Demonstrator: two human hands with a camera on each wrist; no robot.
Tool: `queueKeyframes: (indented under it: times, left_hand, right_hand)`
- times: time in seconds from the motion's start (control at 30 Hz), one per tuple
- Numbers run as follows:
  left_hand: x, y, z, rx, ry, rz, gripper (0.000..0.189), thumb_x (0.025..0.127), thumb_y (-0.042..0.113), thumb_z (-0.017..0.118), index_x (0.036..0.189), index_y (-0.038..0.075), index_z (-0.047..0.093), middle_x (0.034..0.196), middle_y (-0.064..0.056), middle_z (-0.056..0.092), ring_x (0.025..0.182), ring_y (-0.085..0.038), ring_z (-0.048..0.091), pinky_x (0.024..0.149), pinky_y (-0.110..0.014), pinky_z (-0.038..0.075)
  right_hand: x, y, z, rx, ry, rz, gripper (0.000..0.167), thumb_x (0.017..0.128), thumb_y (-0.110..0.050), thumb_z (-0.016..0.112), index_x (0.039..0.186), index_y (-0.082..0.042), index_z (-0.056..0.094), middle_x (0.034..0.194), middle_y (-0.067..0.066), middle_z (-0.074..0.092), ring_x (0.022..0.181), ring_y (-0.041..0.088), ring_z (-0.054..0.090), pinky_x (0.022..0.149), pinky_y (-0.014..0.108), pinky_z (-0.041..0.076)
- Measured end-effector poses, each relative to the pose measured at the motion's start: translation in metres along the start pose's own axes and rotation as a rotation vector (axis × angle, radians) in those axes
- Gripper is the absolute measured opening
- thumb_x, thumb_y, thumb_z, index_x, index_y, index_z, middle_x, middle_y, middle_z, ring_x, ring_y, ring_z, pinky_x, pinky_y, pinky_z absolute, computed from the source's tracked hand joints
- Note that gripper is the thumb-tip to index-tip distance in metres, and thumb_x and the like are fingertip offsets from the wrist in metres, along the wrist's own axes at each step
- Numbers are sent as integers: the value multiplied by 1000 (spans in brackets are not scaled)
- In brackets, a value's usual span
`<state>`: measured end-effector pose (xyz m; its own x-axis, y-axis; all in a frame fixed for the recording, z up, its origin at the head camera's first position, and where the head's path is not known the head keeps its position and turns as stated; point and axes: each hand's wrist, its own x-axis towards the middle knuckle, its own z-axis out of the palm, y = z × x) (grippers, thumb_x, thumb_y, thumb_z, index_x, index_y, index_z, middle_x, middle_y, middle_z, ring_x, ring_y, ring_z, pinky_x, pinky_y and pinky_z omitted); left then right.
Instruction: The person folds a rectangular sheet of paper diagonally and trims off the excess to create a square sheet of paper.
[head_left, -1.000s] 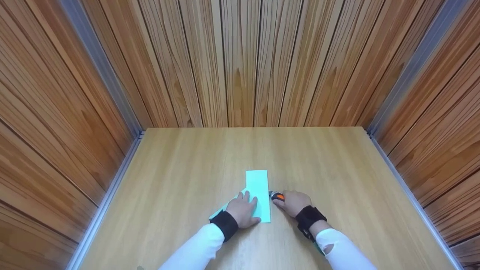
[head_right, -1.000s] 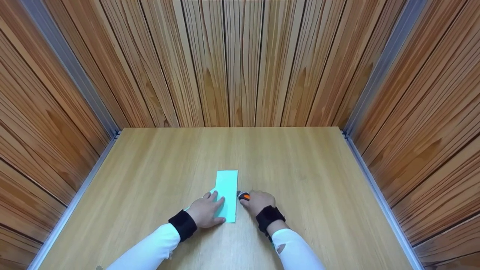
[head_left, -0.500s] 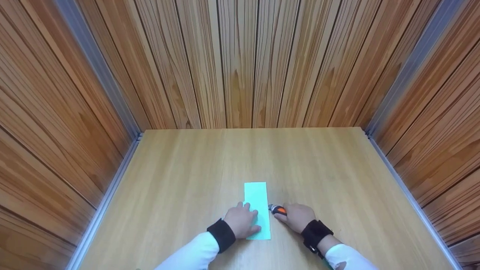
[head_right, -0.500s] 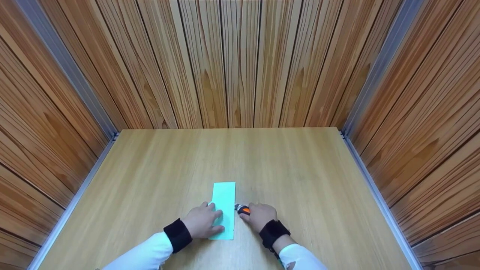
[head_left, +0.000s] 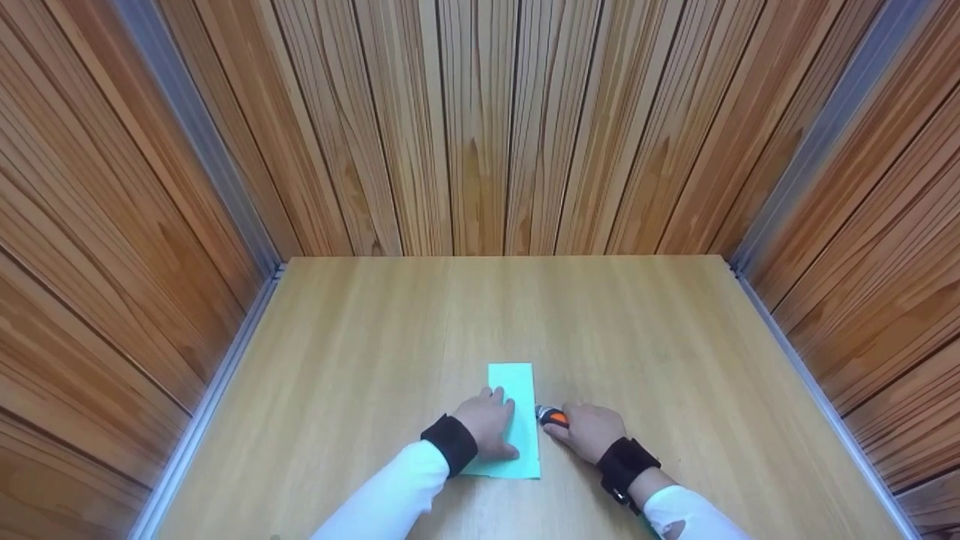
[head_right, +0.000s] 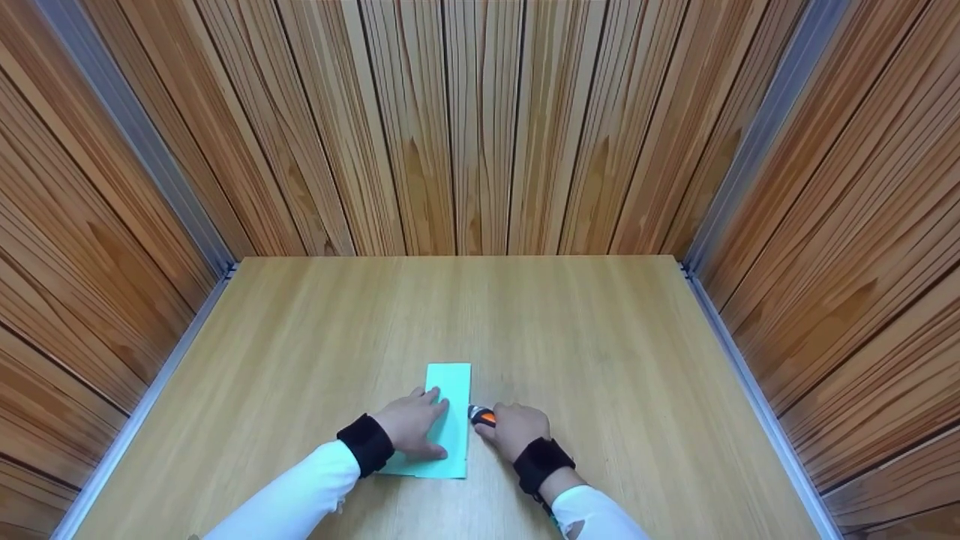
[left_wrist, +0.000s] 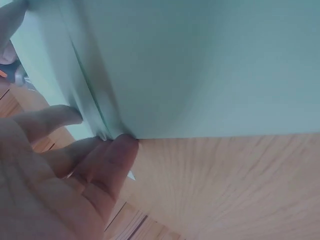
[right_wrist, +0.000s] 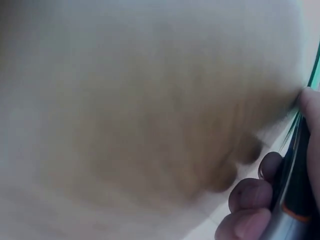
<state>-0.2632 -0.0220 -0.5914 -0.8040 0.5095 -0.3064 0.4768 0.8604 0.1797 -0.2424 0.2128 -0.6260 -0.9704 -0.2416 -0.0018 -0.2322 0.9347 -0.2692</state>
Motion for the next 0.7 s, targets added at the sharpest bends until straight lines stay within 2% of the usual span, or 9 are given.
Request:
queueKeyframes:
  times: [0.2, 0.5, 0.7]
  left_hand:
    - [1, 1, 2, 58, 15, 2, 92, 93, 62, 80, 163, 10, 50, 170, -19, 45, 158, -37, 44, 124, -47, 46]
    - [-1, 0, 2, 19, -5, -2, 91, 95, 61, 79, 165, 12, 47, 173, -18, 41, 160, -37, 41, 125, -49, 44]
    - [-2, -1, 3, 20, -2, 8, 91, 96, 61, 77, 166, 12, 46, 174, -18, 40, 160, -37, 40, 126, -50, 44]
  right_hand:
    - [-1, 1, 3, -40, 28, 14, 44, 97, -50, 76, 88, -9, 65, 69, 3, 57, 60, 20, 51, 56, 35, 34]
    - [4, -3, 1, 26, -16, 31, 42, 100, -48, 75, 92, -7, 67, 72, 2, 57, 64, 20, 51, 61, 33, 35]
    - [7, -2, -2, -5, -36, 76, 42, 100, -50, 74, 96, -8, 69, 74, 3, 59, 66, 21, 52, 63, 35, 40]
